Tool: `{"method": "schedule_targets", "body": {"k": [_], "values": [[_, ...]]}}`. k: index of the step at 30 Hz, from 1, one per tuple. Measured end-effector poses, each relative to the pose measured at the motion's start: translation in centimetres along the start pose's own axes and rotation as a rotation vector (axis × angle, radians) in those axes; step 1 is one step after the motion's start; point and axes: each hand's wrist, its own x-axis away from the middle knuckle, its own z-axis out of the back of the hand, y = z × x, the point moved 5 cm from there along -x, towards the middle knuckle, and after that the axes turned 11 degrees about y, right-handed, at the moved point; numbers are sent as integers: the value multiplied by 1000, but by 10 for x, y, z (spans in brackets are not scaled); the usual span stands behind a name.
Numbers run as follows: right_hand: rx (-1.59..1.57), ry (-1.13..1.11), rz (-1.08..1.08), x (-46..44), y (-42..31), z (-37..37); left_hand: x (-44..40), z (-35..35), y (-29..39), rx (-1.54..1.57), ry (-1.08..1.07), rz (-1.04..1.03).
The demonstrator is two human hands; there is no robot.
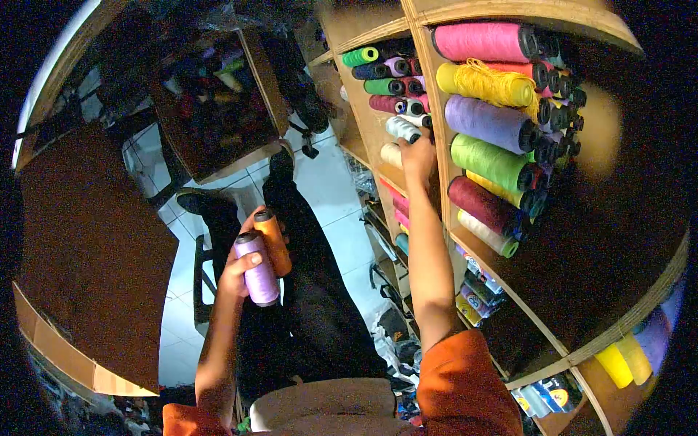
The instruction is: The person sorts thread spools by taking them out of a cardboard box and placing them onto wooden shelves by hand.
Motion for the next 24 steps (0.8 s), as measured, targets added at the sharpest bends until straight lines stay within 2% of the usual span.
{"method": "schedule_targets", "body": {"k": [3, 6, 7, 10, 13, 16, 17, 18, 19, 20, 21, 22, 24], "values": [[-22, -1, 41, -7, 2, -16, 1, 3, -3, -34, 19, -3], [-49, 139, 223, -8, -1, -19, 0, 5, -8, -28, 21, 1], [-62, 106, 181, -7, 0, -21, 0, 6, -10, -25, 18, 1], [-65, 194, 202, -4, -2, -16, 0, 6, -12, -16, 10, 10], [-160, 254, 103, 2, -7, -3, -1, 4, -11, -9, 4, 11], [-247, 331, 328, 27, -36, 23, -2, 3, -10, -11, -21, 7], [-348, 259, 488, 41, -53, 27, -4, 2, -9, -13, -34, 3], [-373, 62, 542, 64, -73, 29, -6, 0, -9, -50, -59, 2], [-497, -449, 325, 91, -95, 35, -9, -2, -9, -87, -82, 0], [-741, -723, 378, 123, -104, 29, -10, -4, -9, -123, -103, -1], [-719, -1059, 307, 150, -120, 39, -10, -9, -7, -140, -121, 19], [-828, -1209, 439, 167, -143, 64, -10, -12, -6, -177, -149, 28], [-832, -942, 623, 180, -149, 72, -11, -16, -5, -251, -208, 37]]}}
